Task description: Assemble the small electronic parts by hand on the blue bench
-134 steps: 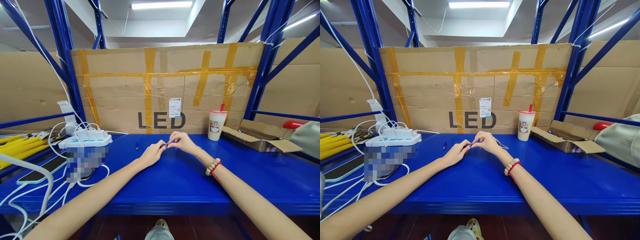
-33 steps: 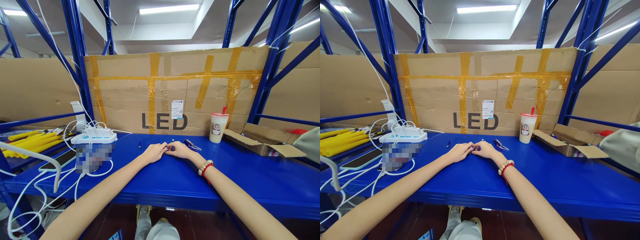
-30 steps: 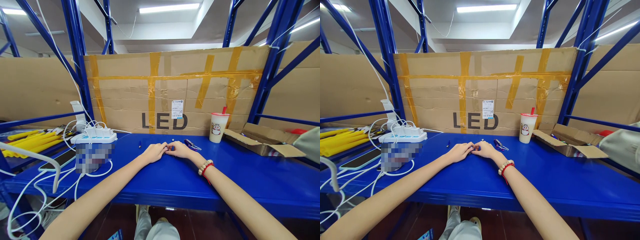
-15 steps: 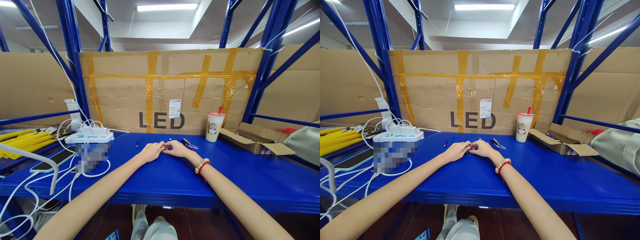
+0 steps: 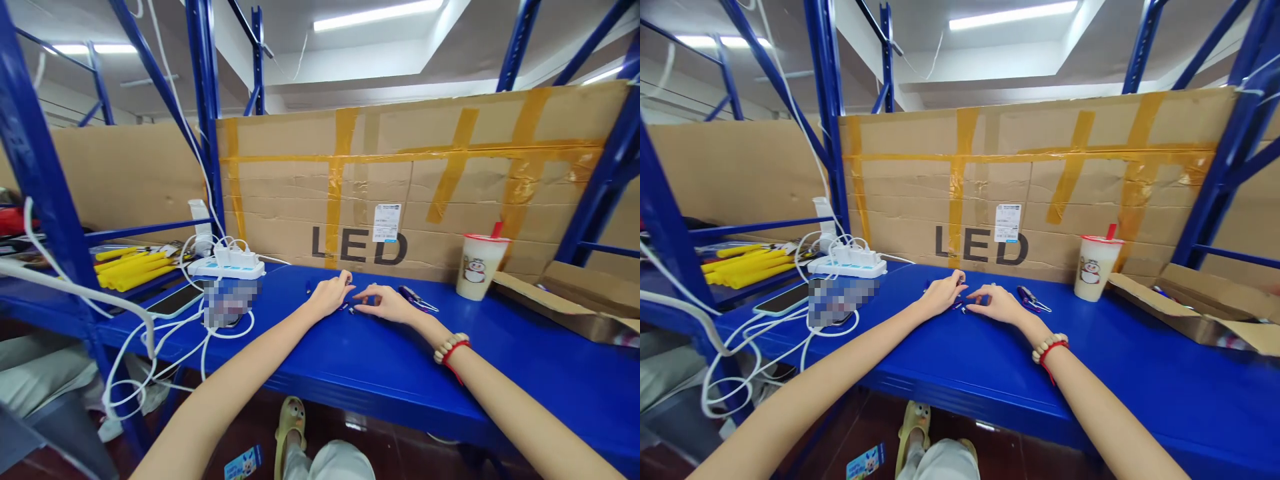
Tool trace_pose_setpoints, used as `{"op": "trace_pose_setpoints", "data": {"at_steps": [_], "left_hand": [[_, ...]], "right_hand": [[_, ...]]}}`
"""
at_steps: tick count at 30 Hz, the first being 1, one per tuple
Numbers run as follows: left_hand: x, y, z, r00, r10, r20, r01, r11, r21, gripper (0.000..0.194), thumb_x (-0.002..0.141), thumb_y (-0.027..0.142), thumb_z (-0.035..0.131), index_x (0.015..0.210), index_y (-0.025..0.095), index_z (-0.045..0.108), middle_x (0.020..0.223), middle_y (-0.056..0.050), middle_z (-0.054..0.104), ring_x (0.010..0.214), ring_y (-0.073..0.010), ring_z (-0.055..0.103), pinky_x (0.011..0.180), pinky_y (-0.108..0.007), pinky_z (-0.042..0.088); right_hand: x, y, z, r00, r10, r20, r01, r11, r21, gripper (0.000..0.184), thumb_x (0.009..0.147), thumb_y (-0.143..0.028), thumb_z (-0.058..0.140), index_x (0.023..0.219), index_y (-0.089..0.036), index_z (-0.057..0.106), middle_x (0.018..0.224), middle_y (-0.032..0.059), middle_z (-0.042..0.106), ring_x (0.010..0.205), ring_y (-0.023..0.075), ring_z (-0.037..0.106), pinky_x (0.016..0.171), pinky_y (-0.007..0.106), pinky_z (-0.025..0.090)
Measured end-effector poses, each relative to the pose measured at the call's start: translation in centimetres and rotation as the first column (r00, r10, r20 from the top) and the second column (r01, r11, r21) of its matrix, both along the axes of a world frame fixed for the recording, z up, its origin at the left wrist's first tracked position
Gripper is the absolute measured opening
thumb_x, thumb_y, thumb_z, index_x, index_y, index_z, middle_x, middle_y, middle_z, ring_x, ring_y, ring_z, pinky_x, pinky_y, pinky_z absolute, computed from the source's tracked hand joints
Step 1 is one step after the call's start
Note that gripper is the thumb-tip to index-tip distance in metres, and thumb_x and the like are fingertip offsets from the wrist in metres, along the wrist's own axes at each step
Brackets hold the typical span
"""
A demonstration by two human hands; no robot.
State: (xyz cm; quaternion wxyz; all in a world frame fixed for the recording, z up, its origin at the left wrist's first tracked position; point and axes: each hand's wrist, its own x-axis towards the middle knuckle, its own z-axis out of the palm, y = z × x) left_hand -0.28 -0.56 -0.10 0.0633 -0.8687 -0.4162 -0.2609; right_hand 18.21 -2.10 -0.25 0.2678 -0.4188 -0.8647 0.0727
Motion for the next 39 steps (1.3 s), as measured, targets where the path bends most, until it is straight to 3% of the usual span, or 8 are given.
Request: {"op": "trace_pose_setpoints", "data": {"at_steps": [8, 18, 26, 39], "left_hand": [[-0.5, -0.4, 0.3, 0.997, 0.054, -0.060, -0.056, 0.998, -0.039, 0.023, 0.090, 0.037, 0.030, 0.103, 0.019, 0.035, 0.094, -0.007, 0.063, 0.086, -0.0195, 0.061, 0.072, -0.029, 0.045], [0.0, -0.8, 0.3, 0.996, -0.015, -0.086, 0.017, 0.999, 0.029, 0.024, 0.090, 0.039, 0.029, 0.102, 0.020, 0.037, 0.090, -0.005, 0.063, 0.081, -0.0200, 0.062, 0.066, -0.027, 0.045], [-0.1, -1.0, 0.6, 0.991, -0.082, -0.104, 0.082, 0.997, 0.004, 0.022, 0.089, 0.037, 0.031, 0.101, 0.021, 0.039, 0.088, -0.003, 0.063, 0.082, -0.0189, 0.062, 0.068, -0.027, 0.044], [-0.2, -0.3, 0.6, 0.990, -0.087, -0.108, 0.092, 0.995, 0.046, 0.022, 0.090, 0.036, 0.027, 0.099, 0.021, 0.040, 0.086, -0.002, 0.064, 0.077, -0.0183, 0.062, 0.064, -0.026, 0.044]], "right_hand": [[-0.5, 0.0, -0.1, 1.000, 0.009, -0.007, -0.009, 0.999, -0.048, 0.041, 0.063, -0.051, 0.063, 0.091, -0.021, 0.069, 0.078, 0.0034, 0.063, 0.058, 0.0114, 0.051, 0.056, 0.024, 0.041], [-0.5, -0.4, 0.1, 1.000, -0.013, 0.017, 0.014, 0.997, -0.070, 0.036, 0.069, -0.049, 0.058, 0.087, -0.020, 0.069, 0.079, 0.0039, 0.065, 0.060, 0.0122, 0.052, 0.056, 0.024, 0.041], [-0.5, -0.1, -0.2, 1.000, 0.012, -0.004, -0.013, 0.998, -0.068, 0.034, 0.070, -0.047, 0.057, 0.086, -0.019, 0.070, 0.077, 0.0035, 0.065, 0.059, 0.0115, 0.052, 0.055, 0.023, 0.040], [-0.6, -0.2, -0.3, 1.000, -0.013, 0.014, 0.013, 1.000, -0.012, 0.035, 0.068, -0.051, 0.058, 0.083, -0.021, 0.069, 0.079, 0.0016, 0.064, 0.062, 0.0113, 0.053, 0.056, 0.022, 0.040]]}}
